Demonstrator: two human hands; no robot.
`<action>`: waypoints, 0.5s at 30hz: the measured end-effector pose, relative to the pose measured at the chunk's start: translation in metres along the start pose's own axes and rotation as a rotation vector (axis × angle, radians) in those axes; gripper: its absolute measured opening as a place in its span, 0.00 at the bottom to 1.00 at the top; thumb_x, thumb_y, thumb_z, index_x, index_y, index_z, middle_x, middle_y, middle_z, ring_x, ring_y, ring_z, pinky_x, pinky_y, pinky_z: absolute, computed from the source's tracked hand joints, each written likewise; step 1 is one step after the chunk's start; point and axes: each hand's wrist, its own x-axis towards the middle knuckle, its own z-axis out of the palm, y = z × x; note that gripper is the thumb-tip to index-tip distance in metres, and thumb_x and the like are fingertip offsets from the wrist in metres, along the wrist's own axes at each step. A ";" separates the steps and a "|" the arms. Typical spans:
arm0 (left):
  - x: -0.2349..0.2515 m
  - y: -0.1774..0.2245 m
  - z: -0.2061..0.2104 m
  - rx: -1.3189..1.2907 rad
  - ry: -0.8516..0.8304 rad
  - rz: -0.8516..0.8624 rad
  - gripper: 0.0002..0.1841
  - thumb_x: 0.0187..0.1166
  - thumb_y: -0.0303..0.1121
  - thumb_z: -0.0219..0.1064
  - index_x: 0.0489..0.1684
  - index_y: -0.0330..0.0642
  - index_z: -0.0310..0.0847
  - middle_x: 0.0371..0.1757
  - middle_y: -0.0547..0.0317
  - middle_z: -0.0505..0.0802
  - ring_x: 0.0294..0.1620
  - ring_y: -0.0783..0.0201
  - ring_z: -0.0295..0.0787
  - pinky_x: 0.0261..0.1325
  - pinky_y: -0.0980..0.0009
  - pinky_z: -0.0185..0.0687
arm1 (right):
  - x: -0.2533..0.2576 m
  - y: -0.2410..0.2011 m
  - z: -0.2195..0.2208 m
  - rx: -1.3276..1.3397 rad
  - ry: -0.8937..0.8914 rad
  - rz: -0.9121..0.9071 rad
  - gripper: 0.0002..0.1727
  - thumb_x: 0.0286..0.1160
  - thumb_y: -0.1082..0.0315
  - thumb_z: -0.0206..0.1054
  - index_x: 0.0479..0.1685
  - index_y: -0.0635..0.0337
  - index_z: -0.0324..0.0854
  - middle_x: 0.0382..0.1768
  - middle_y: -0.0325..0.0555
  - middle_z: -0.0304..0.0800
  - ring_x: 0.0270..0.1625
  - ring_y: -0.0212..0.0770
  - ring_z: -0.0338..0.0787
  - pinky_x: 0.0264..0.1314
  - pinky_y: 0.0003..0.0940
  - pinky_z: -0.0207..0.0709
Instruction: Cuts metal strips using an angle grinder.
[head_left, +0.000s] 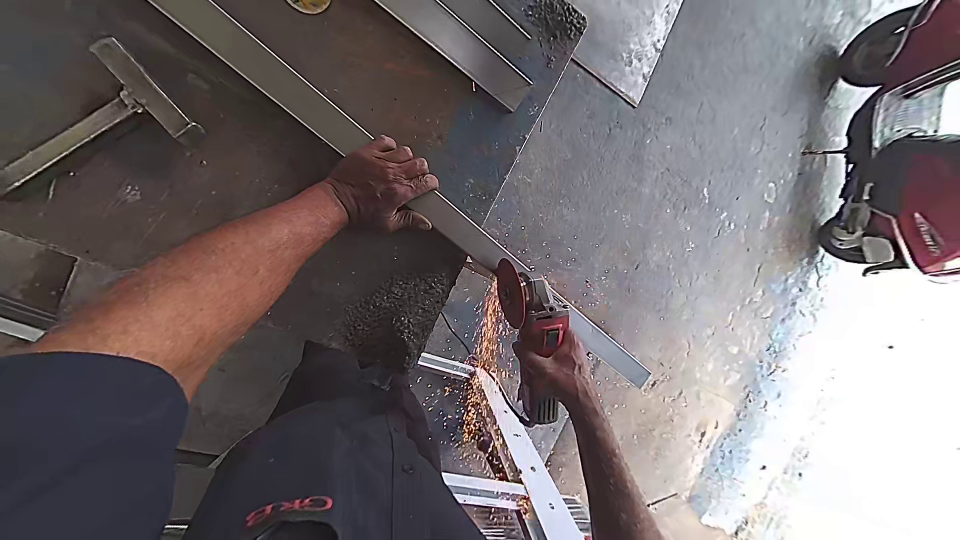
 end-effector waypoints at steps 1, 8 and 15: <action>0.000 0.000 0.000 0.003 -0.005 0.002 0.42 0.81 0.74 0.40 0.67 0.46 0.82 0.54 0.47 0.91 0.54 0.44 0.87 0.59 0.48 0.75 | 0.000 0.000 0.000 0.002 -0.001 0.002 0.45 0.43 0.44 0.81 0.65 0.62 0.79 0.45 0.45 0.92 0.48 0.37 0.92 0.56 0.45 0.84; 0.000 -0.001 -0.001 -0.014 -0.023 0.003 0.42 0.82 0.73 0.41 0.68 0.46 0.82 0.53 0.47 0.91 0.53 0.44 0.87 0.59 0.48 0.75 | 0.003 -0.001 0.001 0.027 0.009 -0.008 0.42 0.43 0.43 0.81 0.62 0.60 0.80 0.41 0.41 0.92 0.44 0.32 0.91 0.51 0.40 0.86; 0.000 -0.002 0.000 -0.026 -0.011 0.009 0.42 0.81 0.73 0.41 0.68 0.47 0.82 0.53 0.47 0.91 0.53 0.45 0.87 0.60 0.48 0.74 | 0.004 0.000 0.000 0.008 -0.007 0.003 0.43 0.43 0.44 0.81 0.64 0.60 0.80 0.43 0.42 0.93 0.46 0.35 0.92 0.53 0.43 0.86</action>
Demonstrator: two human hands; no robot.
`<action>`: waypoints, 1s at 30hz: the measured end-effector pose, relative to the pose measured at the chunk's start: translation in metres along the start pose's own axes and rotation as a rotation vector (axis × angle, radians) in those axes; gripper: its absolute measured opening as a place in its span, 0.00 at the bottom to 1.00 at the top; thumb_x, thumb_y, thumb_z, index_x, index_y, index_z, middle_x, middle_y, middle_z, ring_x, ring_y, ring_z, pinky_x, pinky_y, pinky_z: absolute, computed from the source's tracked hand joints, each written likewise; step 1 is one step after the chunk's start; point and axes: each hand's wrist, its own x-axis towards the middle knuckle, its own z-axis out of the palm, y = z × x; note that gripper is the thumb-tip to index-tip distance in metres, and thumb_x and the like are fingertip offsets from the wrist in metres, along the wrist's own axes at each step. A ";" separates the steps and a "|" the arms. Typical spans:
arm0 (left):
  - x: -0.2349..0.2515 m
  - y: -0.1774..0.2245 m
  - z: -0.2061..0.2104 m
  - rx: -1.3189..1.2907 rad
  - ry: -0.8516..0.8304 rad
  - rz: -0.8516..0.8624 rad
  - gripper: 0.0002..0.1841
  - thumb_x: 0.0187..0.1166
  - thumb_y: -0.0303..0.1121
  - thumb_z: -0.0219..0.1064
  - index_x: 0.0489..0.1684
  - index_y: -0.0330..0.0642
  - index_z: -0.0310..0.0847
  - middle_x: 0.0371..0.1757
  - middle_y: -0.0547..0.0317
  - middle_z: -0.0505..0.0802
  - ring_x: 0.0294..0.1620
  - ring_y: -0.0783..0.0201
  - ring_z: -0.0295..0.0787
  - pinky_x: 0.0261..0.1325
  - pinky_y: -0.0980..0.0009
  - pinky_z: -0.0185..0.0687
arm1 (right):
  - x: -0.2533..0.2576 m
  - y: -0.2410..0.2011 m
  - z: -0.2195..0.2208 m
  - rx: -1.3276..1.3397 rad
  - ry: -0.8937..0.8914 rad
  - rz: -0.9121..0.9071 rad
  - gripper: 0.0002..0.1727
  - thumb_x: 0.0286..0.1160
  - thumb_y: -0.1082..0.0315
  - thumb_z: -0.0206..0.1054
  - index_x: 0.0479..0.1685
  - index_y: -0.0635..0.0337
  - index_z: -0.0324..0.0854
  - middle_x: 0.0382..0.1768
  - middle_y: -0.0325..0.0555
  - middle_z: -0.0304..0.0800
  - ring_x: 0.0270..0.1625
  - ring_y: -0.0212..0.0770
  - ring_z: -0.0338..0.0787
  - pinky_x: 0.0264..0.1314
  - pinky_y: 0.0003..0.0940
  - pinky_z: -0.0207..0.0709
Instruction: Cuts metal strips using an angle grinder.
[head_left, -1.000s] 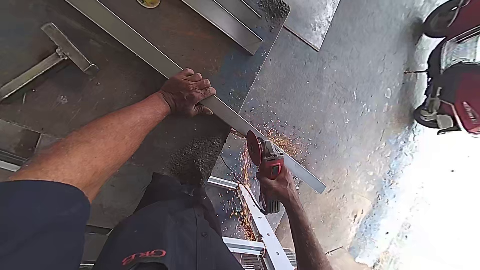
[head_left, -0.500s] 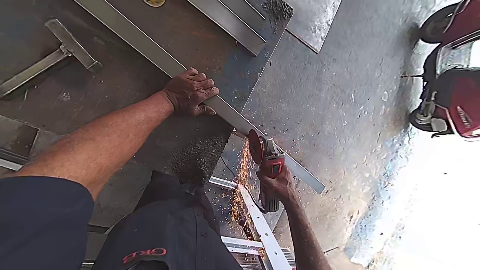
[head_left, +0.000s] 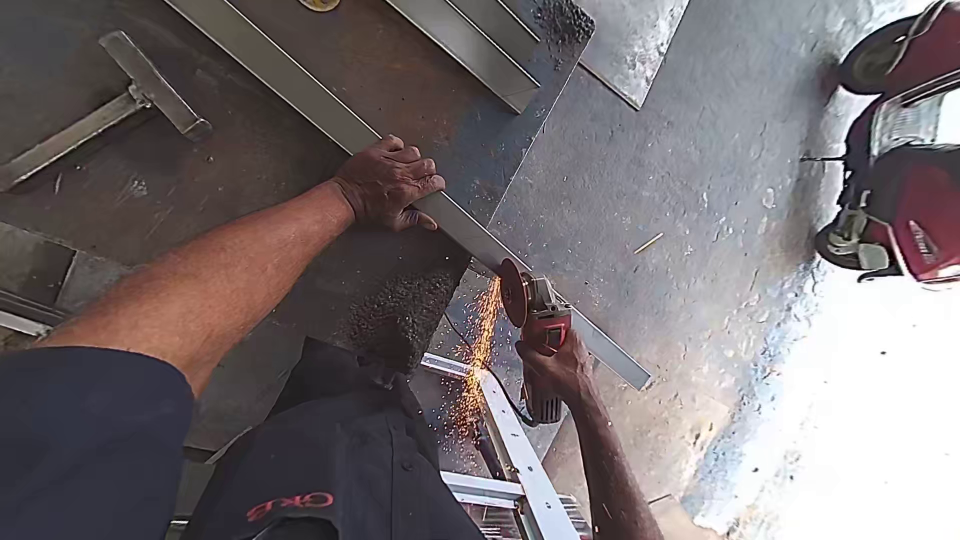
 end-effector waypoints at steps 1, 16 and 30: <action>0.000 0.000 0.000 0.000 0.005 0.000 0.42 0.81 0.73 0.41 0.68 0.47 0.82 0.52 0.48 0.91 0.52 0.45 0.87 0.59 0.48 0.74 | 0.000 0.000 0.000 -0.008 -0.001 0.002 0.43 0.43 0.44 0.81 0.63 0.60 0.80 0.43 0.43 0.93 0.46 0.35 0.92 0.53 0.44 0.85; 0.000 0.000 0.001 0.010 0.001 -0.008 0.42 0.81 0.74 0.40 0.68 0.47 0.82 0.53 0.48 0.91 0.52 0.45 0.87 0.60 0.48 0.74 | 0.005 -0.006 -0.002 -0.039 0.000 0.016 0.45 0.45 0.44 0.82 0.67 0.62 0.78 0.47 0.47 0.93 0.50 0.39 0.92 0.57 0.47 0.84; 0.000 0.001 0.001 0.010 -0.010 -0.015 0.41 0.82 0.73 0.41 0.69 0.47 0.82 0.55 0.48 0.91 0.53 0.45 0.87 0.60 0.49 0.75 | 0.010 -0.016 -0.005 -0.023 -0.008 0.033 0.43 0.43 0.43 0.82 0.63 0.60 0.80 0.44 0.44 0.92 0.46 0.37 0.92 0.54 0.44 0.85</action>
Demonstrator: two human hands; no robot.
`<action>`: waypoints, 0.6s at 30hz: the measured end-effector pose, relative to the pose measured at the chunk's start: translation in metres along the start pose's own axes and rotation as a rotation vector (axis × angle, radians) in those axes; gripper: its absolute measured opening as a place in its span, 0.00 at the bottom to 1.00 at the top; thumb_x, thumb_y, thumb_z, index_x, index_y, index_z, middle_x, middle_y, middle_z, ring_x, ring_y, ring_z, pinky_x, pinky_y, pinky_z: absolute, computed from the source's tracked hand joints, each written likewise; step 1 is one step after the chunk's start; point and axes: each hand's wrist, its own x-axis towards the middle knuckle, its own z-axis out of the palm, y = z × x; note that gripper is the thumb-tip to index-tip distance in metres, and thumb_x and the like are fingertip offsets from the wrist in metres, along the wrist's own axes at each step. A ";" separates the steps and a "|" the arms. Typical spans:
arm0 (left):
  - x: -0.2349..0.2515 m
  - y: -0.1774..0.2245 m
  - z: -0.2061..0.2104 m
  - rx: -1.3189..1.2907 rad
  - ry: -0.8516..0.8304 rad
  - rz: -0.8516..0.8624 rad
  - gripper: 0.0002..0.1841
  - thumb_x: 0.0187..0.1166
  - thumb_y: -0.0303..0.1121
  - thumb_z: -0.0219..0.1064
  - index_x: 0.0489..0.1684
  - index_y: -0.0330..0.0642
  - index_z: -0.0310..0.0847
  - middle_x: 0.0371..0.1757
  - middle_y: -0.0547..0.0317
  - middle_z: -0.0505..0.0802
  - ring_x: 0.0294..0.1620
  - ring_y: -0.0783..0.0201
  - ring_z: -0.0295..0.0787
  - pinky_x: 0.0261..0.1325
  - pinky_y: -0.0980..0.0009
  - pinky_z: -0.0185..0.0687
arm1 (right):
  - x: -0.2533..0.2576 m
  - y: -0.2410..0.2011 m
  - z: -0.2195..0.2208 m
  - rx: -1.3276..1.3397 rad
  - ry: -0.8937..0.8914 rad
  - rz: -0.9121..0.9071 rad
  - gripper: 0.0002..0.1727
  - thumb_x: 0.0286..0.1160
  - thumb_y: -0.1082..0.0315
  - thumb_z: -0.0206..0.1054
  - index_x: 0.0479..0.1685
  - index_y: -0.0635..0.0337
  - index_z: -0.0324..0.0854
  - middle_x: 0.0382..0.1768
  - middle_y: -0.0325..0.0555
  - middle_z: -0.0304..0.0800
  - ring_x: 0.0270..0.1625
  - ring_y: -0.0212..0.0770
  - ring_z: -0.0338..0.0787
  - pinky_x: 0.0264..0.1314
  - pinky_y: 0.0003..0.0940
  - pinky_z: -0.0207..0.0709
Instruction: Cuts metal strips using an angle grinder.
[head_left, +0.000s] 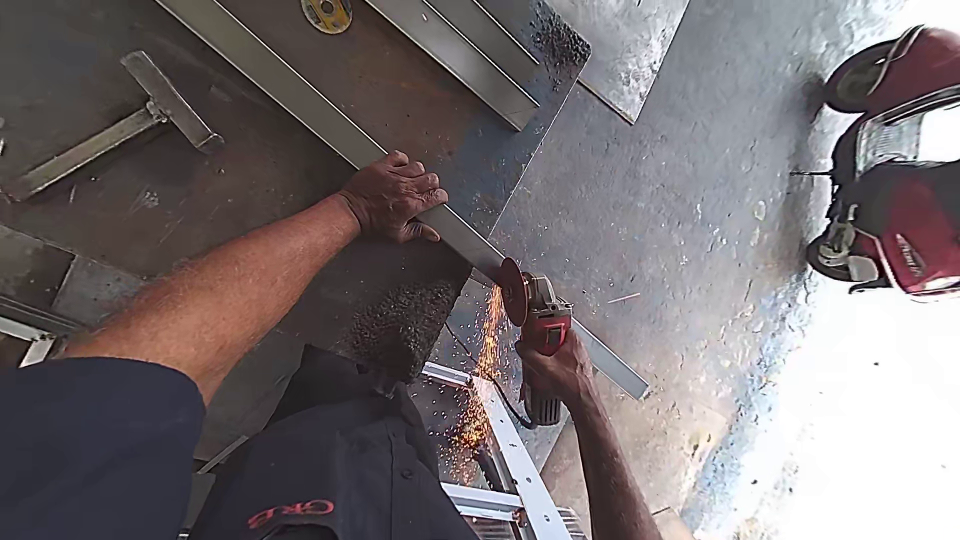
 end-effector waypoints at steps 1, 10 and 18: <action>0.000 0.000 0.000 0.002 -0.002 0.001 0.41 0.82 0.73 0.41 0.69 0.47 0.82 0.55 0.48 0.91 0.53 0.45 0.87 0.60 0.49 0.75 | 0.000 0.000 0.000 0.007 -0.003 0.001 0.43 0.43 0.43 0.82 0.63 0.60 0.80 0.44 0.43 0.92 0.46 0.36 0.92 0.54 0.43 0.85; 0.000 0.000 0.001 0.018 0.012 0.009 0.42 0.82 0.74 0.39 0.69 0.47 0.82 0.54 0.49 0.91 0.53 0.46 0.87 0.60 0.50 0.75 | 0.003 -0.002 0.002 0.010 0.019 -0.029 0.44 0.43 0.43 0.81 0.64 0.61 0.80 0.45 0.44 0.92 0.47 0.36 0.92 0.54 0.44 0.85; 0.001 0.000 0.000 0.007 0.005 0.008 0.42 0.82 0.73 0.38 0.69 0.47 0.82 0.54 0.49 0.91 0.54 0.46 0.87 0.61 0.49 0.75 | 0.007 -0.006 -0.002 0.013 0.011 -0.027 0.44 0.42 0.44 0.82 0.64 0.60 0.80 0.45 0.44 0.92 0.48 0.37 0.91 0.55 0.45 0.85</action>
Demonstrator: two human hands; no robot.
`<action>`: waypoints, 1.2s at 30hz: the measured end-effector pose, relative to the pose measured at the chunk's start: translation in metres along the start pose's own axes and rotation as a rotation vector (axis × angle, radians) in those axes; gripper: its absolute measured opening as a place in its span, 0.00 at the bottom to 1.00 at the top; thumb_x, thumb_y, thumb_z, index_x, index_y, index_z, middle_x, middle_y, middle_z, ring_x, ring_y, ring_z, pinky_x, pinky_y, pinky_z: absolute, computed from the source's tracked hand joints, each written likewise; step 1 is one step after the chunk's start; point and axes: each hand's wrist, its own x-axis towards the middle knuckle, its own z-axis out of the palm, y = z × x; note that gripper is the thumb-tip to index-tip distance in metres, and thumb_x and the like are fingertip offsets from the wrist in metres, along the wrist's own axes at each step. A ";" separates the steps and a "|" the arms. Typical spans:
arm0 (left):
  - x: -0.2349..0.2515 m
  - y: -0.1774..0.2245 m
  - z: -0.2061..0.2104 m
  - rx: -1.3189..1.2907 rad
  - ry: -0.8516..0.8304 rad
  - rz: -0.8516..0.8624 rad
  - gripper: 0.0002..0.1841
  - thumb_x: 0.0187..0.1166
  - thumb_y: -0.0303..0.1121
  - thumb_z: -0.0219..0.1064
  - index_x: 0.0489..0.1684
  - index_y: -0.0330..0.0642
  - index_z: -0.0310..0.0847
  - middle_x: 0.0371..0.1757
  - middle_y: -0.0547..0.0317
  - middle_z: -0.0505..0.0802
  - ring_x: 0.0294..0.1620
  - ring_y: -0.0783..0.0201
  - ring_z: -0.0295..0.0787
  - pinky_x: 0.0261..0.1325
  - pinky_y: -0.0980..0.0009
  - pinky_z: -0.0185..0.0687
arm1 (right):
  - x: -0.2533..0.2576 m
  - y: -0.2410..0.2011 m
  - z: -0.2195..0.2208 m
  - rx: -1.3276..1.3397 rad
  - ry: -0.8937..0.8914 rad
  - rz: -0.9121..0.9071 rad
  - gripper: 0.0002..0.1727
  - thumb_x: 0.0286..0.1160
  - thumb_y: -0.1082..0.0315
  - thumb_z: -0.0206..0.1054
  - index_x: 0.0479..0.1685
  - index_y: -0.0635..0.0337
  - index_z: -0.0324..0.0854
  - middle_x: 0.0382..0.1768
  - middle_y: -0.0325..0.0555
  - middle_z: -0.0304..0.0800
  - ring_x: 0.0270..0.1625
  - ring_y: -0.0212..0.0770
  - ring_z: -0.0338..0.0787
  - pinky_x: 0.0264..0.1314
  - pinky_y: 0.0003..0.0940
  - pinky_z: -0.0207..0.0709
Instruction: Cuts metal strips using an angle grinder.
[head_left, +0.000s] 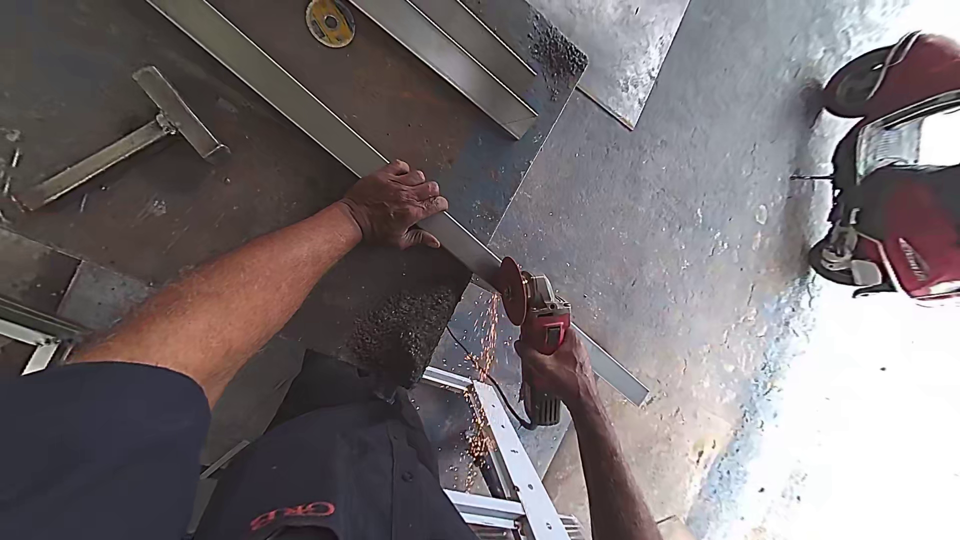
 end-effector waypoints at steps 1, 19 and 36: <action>0.000 0.000 0.000 -0.001 0.001 -0.003 0.42 0.82 0.73 0.39 0.68 0.47 0.82 0.54 0.49 0.91 0.54 0.46 0.87 0.61 0.49 0.75 | 0.001 0.001 0.000 0.002 -0.005 0.001 0.44 0.43 0.44 0.82 0.63 0.60 0.80 0.45 0.44 0.92 0.48 0.37 0.92 0.55 0.45 0.85; 0.000 0.001 -0.001 -0.007 0.001 -0.018 0.42 0.81 0.74 0.41 0.68 0.48 0.83 0.54 0.50 0.92 0.53 0.47 0.87 0.60 0.51 0.74 | 0.004 0.001 0.000 -0.016 -0.037 0.044 0.43 0.43 0.45 0.82 0.64 0.60 0.79 0.46 0.46 0.92 0.50 0.40 0.92 0.57 0.49 0.84; -0.002 0.001 0.000 -0.012 -0.010 -0.030 0.41 0.80 0.74 0.43 0.69 0.50 0.82 0.56 0.50 0.92 0.55 0.47 0.87 0.65 0.49 0.74 | 0.003 -0.002 -0.002 0.059 -0.038 0.018 0.45 0.41 0.42 0.82 0.65 0.57 0.79 0.46 0.43 0.92 0.49 0.37 0.91 0.55 0.47 0.85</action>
